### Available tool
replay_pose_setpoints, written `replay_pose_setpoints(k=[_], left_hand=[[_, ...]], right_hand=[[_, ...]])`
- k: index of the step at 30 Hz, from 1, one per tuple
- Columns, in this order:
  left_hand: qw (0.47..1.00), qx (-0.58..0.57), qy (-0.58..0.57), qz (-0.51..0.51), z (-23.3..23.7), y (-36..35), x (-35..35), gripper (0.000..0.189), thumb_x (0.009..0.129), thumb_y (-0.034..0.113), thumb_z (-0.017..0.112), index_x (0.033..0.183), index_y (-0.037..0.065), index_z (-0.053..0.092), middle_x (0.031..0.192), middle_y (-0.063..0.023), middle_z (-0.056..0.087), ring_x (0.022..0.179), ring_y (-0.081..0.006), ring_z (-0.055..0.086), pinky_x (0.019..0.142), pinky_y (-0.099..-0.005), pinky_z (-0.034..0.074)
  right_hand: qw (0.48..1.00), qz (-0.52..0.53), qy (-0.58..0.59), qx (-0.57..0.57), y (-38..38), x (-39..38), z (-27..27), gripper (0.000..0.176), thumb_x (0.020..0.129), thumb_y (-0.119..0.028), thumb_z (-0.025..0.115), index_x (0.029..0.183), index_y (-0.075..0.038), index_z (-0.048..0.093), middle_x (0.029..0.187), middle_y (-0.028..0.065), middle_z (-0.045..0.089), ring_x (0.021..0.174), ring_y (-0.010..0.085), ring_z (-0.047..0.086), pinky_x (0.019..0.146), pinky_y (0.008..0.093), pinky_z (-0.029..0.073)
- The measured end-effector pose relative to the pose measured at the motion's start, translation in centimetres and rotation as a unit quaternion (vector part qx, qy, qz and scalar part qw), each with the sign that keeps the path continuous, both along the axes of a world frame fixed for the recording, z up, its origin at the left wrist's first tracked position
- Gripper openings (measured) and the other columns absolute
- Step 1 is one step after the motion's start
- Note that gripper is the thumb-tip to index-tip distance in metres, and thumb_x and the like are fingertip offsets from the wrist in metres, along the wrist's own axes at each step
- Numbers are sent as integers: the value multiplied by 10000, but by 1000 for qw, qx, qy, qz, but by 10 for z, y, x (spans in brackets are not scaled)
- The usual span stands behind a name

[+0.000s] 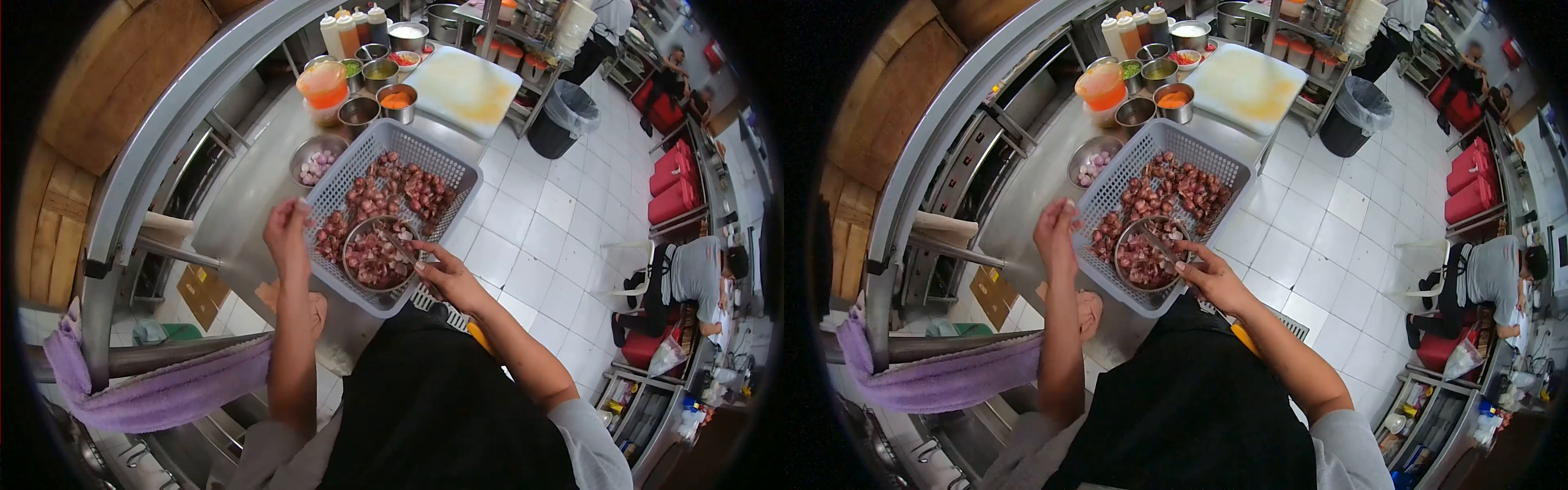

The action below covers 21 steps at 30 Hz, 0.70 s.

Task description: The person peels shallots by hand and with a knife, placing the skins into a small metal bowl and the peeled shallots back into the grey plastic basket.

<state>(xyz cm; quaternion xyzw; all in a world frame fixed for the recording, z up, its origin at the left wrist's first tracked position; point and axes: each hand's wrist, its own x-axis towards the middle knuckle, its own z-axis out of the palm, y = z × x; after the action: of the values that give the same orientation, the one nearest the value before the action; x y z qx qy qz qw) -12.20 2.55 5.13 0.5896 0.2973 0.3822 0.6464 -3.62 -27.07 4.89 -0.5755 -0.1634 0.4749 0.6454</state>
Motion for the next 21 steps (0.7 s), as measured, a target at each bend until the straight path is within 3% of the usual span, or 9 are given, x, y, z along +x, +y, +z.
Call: replay_pose_setpoints(k=[4,8,11,13,15,17,18,20,21], left_hand=[[974,211,64,57,-26,76,53,237,904,41,685,1125,-34,644,976,-61,666,838,-119,622,695,-275,523],[969,223,95,52,-30,107,92,233,893,77,695,1099,-27,663,975,-82,680,824,-134,636,700,-294,525],[915,348,196,57,-20,100,102,215,887,101,674,1068,-15,680,962,-146,696,835,-236,677,749,-356,533],[824,509,247,-28,-10,74,89,226,871,87,633,1071,-4,680,974,-208,689,896,-360,678,799,-426,528],[810,455,348,-126,-13,46,78,200,848,41,590,1015,-21,681,974,-219,683,944,-417,654,831,-461,521],[745,492,416,-170,-32,28,61,166,875,45,562,947,23,710,1010,-239,680,935,-428,663,791,-499,529],[745,493,415,-171,-40,25,55,166,875,45,562,947,23,710,1010,-239,680,935,-428,663,791,-499,529],[657,483,532,-229,-48,19,45,165,881,49,550,926,18,706,998,-229,688,909,-415,682,781,-502,547],[658,483,532,-225,-51,16,43,165,881,49,550,926,18,706,998,-229,688,909,-415,682,781,-502,547]], right_hand=[[1000,-15,4,-20,-12,-1,1,444,1009,-250,599,1419,-127,481,716,-37,494,573,57,417,513,224,332],[999,-26,19,-20,-29,-4,2,432,1010,-246,596,1409,-121,489,717,-39,496,570,55,417,508,218,327],[997,-52,44,-35,-36,-5,4,409,1013,-242,592,1389,-107,507,710,-44,491,560,51,410,502,216,322],[996,-78,34,-29,-40,-8,6,387,1015,-240,589,1368,-95,526,704,-47,489,546,47,401,498,216,320],[995,-84,39,-25,-42,-9,3,375,1015,-238,589,1357,-93,534,703,-47,488,541,46,398,496,216,321],[995,-90,42,-20,-42,-10,1,364,1015,-236,588,1346,-90,543,701,-47,487,536,45,395,494,216,321],[995,-89,41,-21,-41,-12,1,352,1016,-233,588,1332,-85,549,702,-47,488,536,45,396,494,215,322],[995,-86,37,-22,-43,-12,2,340,1016,-231,587,1319,-80,555,703,-47,489,536,46,397,494,215,324],[996,-75,38,-22,-43,-13,4,331,1017,-232,587,1306,-74,559,702,-47,488,535,46,396,493,217,325]])
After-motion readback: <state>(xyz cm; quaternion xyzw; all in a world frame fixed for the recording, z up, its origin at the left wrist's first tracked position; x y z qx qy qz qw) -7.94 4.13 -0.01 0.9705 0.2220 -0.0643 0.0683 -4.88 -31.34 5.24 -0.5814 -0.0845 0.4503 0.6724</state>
